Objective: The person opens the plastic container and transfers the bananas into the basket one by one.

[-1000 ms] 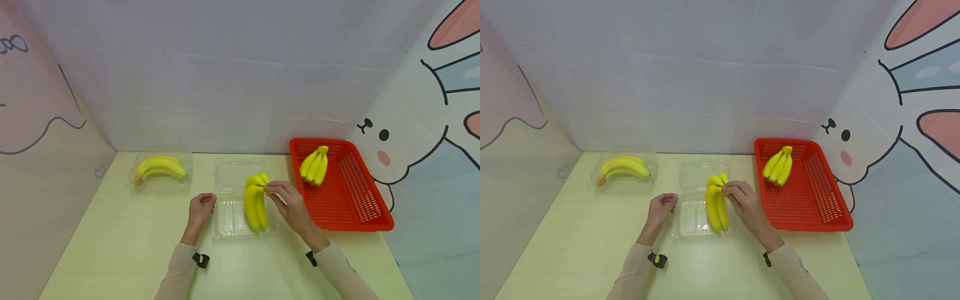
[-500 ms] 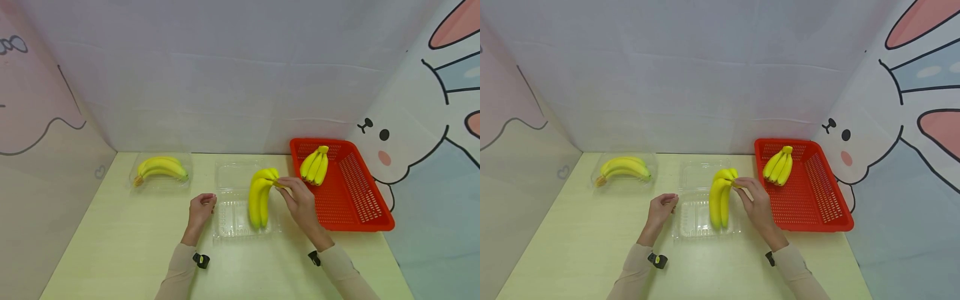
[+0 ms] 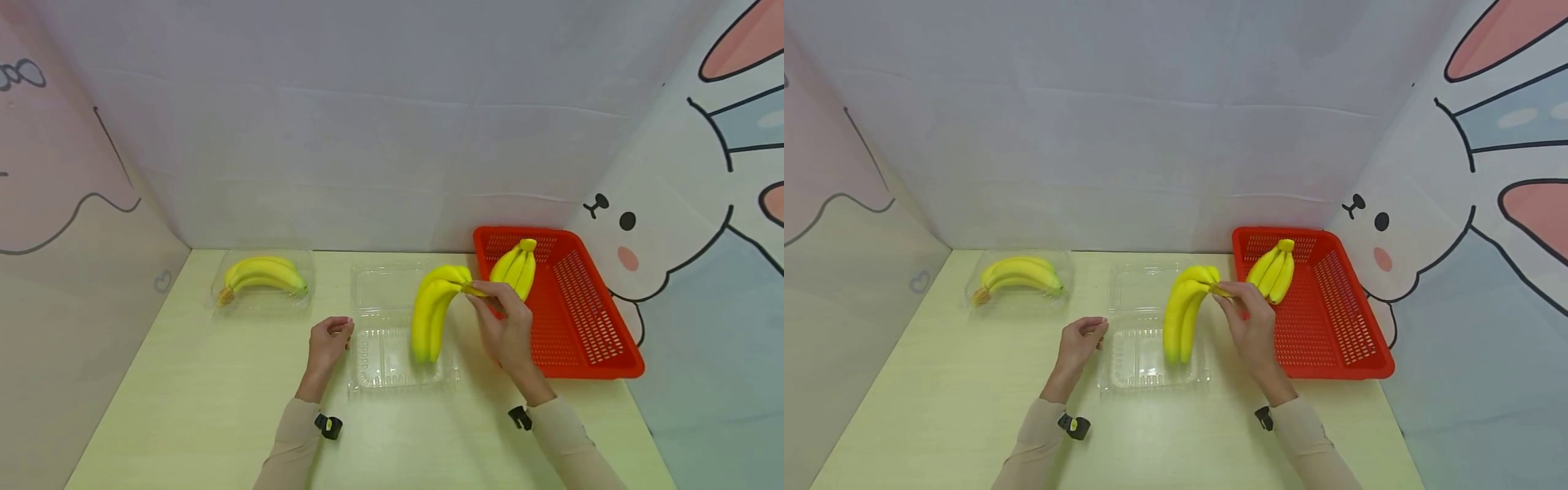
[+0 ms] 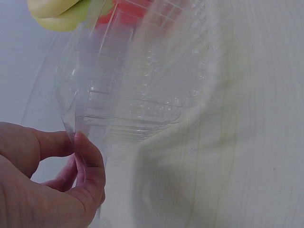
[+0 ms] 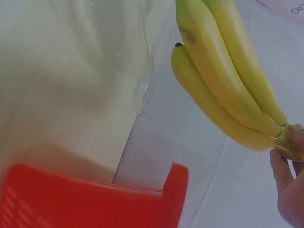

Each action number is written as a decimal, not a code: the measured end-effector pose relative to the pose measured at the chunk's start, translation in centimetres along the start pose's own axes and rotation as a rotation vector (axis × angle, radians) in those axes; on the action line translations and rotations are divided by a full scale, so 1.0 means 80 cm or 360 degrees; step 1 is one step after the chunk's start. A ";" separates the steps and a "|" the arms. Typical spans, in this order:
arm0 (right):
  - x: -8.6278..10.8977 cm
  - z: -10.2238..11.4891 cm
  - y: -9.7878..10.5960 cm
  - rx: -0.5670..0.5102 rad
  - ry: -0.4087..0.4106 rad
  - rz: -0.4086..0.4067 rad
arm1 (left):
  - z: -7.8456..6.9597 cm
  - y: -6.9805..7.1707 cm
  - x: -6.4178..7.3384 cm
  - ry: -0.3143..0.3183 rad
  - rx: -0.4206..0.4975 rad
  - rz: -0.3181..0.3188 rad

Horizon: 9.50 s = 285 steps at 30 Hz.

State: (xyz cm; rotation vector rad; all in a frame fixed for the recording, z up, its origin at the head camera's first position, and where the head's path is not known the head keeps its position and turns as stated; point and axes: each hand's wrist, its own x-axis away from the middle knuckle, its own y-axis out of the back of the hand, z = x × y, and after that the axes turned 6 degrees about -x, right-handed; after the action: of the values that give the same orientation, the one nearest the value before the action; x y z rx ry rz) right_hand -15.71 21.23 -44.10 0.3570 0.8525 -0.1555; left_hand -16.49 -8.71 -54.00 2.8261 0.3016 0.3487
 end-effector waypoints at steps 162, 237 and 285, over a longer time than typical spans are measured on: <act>0.019 -0.137 0.229 -0.0031 -0.1273 -0.0830 | -0.006 0.002 0.002 0.0025 -0.0066 -0.0023; -0.001 -0.144 0.225 0.0810 -0.1508 -0.0124 | -0.004 0.002 0.001 0.0039 -0.0082 -0.0018; 0.012 -0.088 0.188 0.0710 -0.0984 0.0137 | -0.005 0.004 0.003 0.0033 -0.0077 -0.0004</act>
State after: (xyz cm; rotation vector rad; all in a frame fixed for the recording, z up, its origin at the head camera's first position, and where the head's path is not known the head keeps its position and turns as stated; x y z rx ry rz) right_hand -15.92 37.78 -45.39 0.7168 0.1815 -0.3568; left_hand -16.33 -8.83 -53.48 2.7763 0.2973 0.3796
